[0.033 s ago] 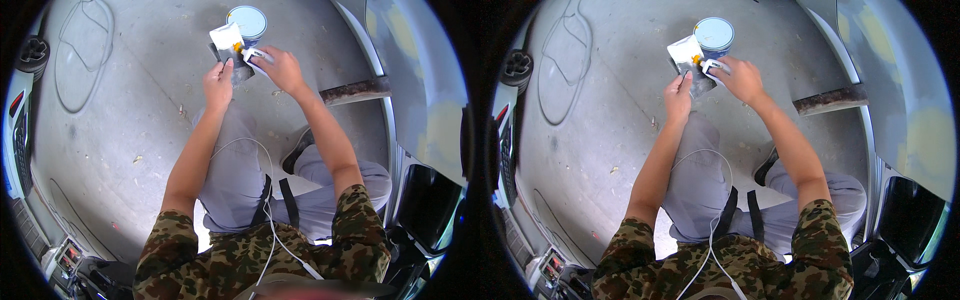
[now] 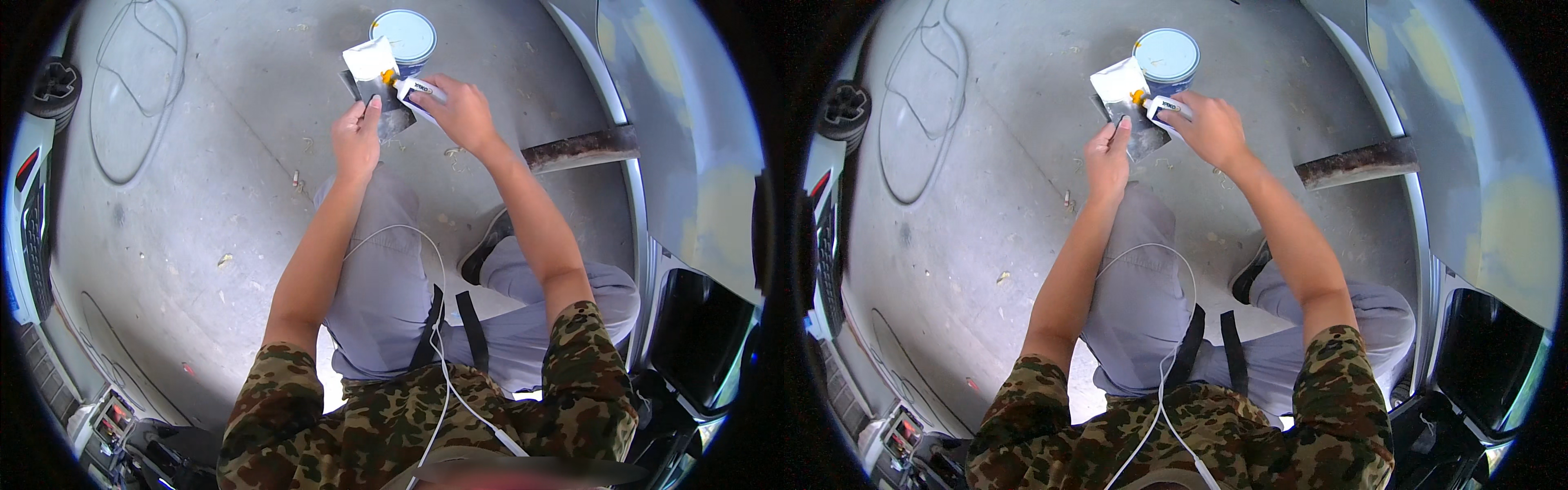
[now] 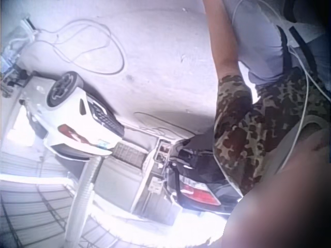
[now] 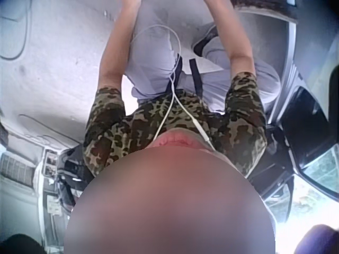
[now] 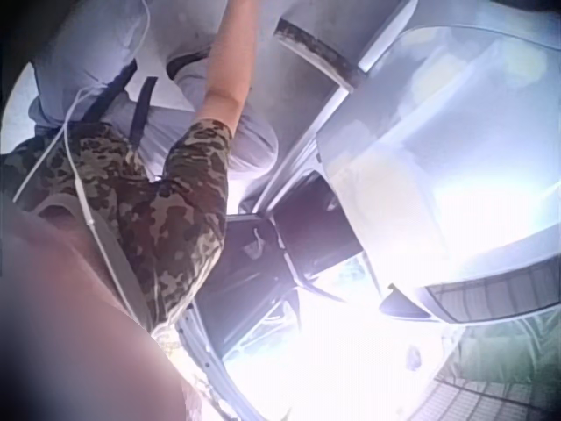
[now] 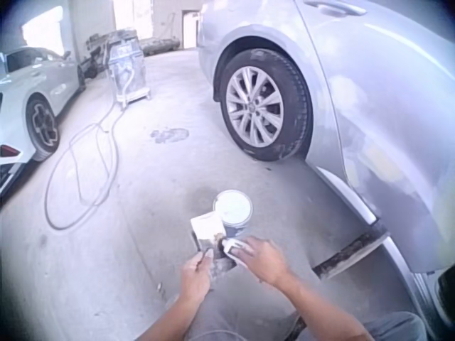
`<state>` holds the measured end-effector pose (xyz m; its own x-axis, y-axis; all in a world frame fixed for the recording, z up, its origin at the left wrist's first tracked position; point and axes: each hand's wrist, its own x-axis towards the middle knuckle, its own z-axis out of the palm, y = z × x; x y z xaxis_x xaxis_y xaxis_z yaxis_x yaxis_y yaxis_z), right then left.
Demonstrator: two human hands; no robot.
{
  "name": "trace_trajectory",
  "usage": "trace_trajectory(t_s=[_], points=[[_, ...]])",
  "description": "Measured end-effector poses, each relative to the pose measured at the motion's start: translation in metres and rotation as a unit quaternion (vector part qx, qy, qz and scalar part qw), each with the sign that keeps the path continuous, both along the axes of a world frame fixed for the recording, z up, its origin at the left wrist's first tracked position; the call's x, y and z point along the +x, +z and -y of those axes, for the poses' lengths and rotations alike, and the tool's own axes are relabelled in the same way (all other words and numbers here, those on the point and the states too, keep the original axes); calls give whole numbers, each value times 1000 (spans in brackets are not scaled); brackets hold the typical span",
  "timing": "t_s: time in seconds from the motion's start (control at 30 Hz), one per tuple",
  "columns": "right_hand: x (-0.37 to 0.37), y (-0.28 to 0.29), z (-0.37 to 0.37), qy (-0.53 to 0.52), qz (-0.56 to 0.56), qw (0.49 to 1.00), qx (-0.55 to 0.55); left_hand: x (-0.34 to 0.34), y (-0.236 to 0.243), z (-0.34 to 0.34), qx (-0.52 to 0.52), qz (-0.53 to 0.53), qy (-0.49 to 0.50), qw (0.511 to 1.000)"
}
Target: The person mixes body filler with a hardener on a metal palette knife, then applies and smooths the compound onto a silver car door using a spreader. The person works on a single area, repeatedly smoothing the surface.
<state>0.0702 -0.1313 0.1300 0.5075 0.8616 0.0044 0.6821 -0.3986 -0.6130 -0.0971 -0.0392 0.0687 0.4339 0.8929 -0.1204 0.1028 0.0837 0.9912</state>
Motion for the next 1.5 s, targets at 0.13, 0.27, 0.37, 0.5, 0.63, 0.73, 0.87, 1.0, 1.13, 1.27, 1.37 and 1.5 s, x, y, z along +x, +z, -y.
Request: trace_trajectory(t_s=[0.13, 0.27, 0.37, 0.5, 0.63, 0.73, 0.87, 1.0, 1.13, 1.27, 1.37, 1.5], points=[[0, 3, -5, 7, 10, 1000, 3, 0, -1, -1, -1, 0, -1, 1000], [1, 5, -7, 3, 10, 1000, -10, 1, -2, -1, 8, -10, -2, 1000], [2, 7, -7, 2, 11, 1000, -18, 1, -3, -1, 13, -6, -3, 1000], [2, 9, -7, 4, 17, 1000, -22, 2, -6, -2, 29, -2, -3, 1000], [3, 10, -9, 6, 33, 999, -33, 3, -6, -1, 31, -2, -2, 1000], [5, 11, -10, 12, 44, 998, -47, 3, -5, 0, 39, -4, -4, 999], [6, 15, -11, 25, 49, 997, -53, 2, -3, -1, 68, -23, -13, 997], [10, 19, -15, 46, 52, 994, -82, 1, -3, -2, 89, -44, -16, 995], [19, 12, -20, 80, 77, 989, -96, 2, -3, -2, 109, -60, -19, 992], [36, -7, -17, 99, 116, 985, -77, 3, -6, -2, 37, -23, 1, 999], [59, -18, -10, 55, 17, 998, -36, 0, -10, -5, -49, 12, 20, 999], [94, -35, -35, -9, -64, 995, -79, 0, -10, -8, -123, 67, 23, 990]])
